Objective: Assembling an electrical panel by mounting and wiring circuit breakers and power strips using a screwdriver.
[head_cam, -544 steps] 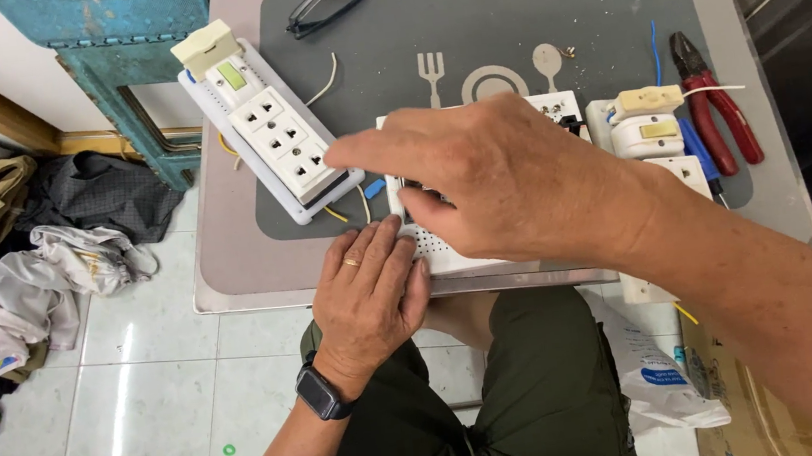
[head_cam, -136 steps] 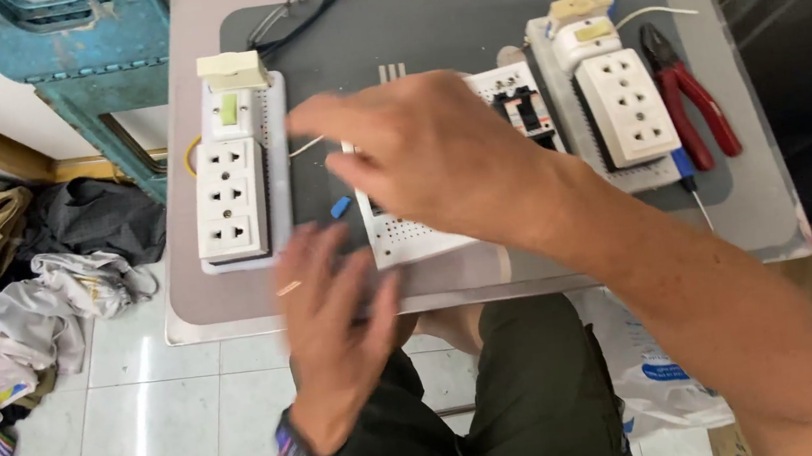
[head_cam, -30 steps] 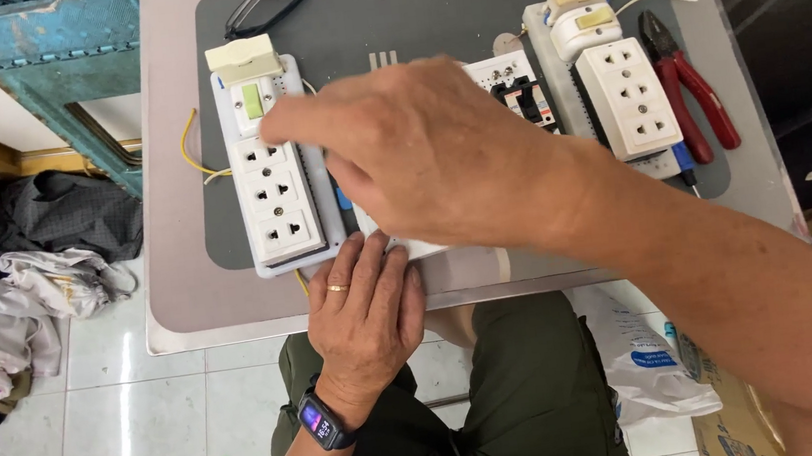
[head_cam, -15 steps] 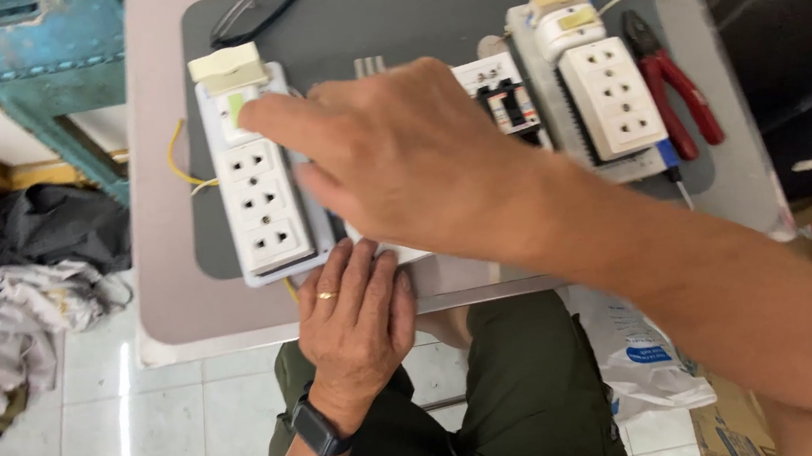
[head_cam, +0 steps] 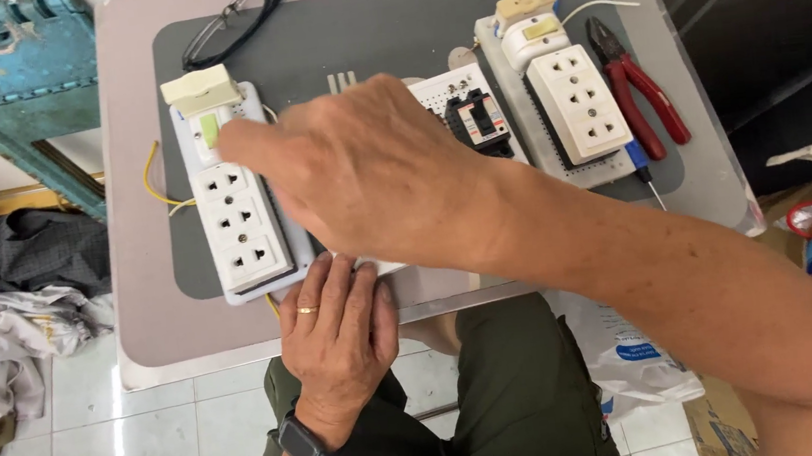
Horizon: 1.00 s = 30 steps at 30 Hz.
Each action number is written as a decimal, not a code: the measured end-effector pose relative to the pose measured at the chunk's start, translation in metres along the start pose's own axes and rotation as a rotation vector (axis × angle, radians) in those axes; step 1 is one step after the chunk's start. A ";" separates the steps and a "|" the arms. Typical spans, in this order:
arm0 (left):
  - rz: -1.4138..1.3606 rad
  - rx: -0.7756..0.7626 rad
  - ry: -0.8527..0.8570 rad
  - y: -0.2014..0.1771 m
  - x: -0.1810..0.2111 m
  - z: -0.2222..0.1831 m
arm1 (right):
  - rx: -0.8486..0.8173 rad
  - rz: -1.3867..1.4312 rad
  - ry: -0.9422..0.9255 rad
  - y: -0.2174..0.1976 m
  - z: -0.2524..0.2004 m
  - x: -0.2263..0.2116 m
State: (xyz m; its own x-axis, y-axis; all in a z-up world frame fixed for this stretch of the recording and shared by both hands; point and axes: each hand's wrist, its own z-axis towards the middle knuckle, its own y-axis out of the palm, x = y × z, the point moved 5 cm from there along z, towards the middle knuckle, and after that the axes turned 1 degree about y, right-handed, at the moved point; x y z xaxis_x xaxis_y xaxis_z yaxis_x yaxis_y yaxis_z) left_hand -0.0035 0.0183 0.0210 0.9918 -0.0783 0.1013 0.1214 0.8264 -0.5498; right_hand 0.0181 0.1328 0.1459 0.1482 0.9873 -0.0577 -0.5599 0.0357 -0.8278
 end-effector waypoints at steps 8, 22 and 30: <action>-0.013 -0.015 -0.007 -0.003 -0.003 0.000 | 0.006 0.083 -0.074 0.005 0.005 -0.007; -0.044 -0.033 -0.019 -0.001 -0.007 -0.006 | -0.229 0.334 -0.058 0.001 0.011 -0.009; -0.046 -0.032 -0.018 0.000 -0.007 -0.007 | -0.129 0.139 -0.043 -0.001 0.008 -0.004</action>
State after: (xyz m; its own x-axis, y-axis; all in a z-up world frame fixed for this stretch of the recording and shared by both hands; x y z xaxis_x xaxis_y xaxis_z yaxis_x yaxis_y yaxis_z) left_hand -0.0097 0.0147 0.0144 0.9843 -0.1050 0.1417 0.1679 0.8038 -0.5707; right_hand 0.0115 0.1306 0.1521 0.0403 0.9871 -0.1551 -0.4626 -0.1191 -0.8785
